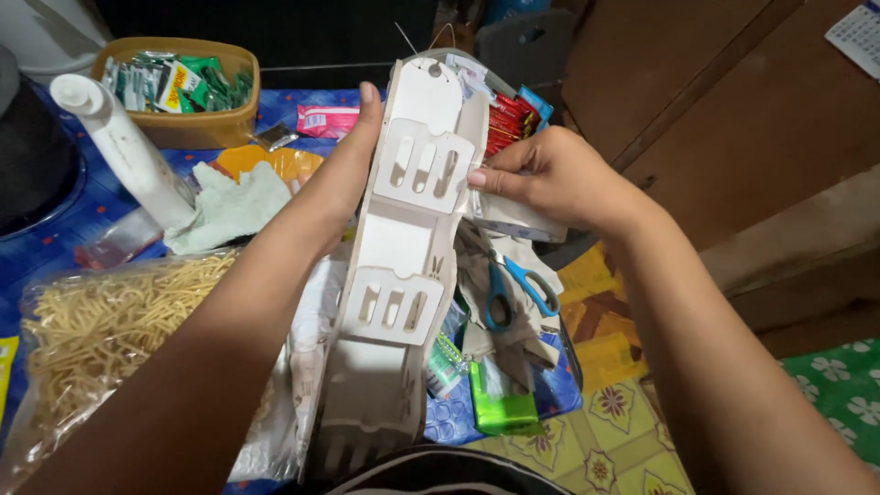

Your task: The recorder is assembling and cleaning a white plastic organizer shelf on a table.

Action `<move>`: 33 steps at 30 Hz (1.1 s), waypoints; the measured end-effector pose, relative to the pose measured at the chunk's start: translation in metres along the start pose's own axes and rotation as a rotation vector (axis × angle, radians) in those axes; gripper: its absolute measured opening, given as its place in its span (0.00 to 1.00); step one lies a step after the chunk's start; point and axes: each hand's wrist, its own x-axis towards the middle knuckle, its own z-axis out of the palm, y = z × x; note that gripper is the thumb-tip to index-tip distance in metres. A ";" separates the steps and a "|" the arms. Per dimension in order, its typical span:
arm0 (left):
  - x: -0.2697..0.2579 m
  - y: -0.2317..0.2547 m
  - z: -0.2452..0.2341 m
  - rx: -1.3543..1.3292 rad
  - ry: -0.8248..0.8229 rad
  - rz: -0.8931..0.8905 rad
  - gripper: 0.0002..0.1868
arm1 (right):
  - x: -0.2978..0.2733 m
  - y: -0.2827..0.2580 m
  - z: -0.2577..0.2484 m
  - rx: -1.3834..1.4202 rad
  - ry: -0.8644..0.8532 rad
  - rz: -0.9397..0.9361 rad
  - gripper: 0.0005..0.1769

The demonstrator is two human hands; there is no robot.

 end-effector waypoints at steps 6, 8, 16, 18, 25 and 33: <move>-0.008 0.013 0.014 -0.215 -0.010 0.041 0.55 | 0.004 -0.003 -0.001 0.002 0.001 -0.015 0.18; 0.002 -0.005 0.010 -0.242 0.085 0.011 0.52 | 0.007 -0.010 0.000 -0.128 0.013 -0.012 0.18; 0.020 -0.021 -0.011 -0.161 0.143 -0.035 0.43 | 0.015 -0.004 0.004 -0.168 0.024 -0.106 0.17; 0.040 -0.030 -0.030 0.761 0.438 -0.119 0.49 | 0.015 -0.003 0.004 -0.289 -0.012 -0.050 0.19; 0.023 0.091 0.001 0.810 0.454 -0.159 0.73 | 0.035 -0.017 0.010 -0.219 -0.022 -0.167 0.20; 0.023 0.101 0.013 1.060 0.469 -0.399 0.61 | 0.055 -0.025 0.005 -0.370 -0.087 -0.356 0.22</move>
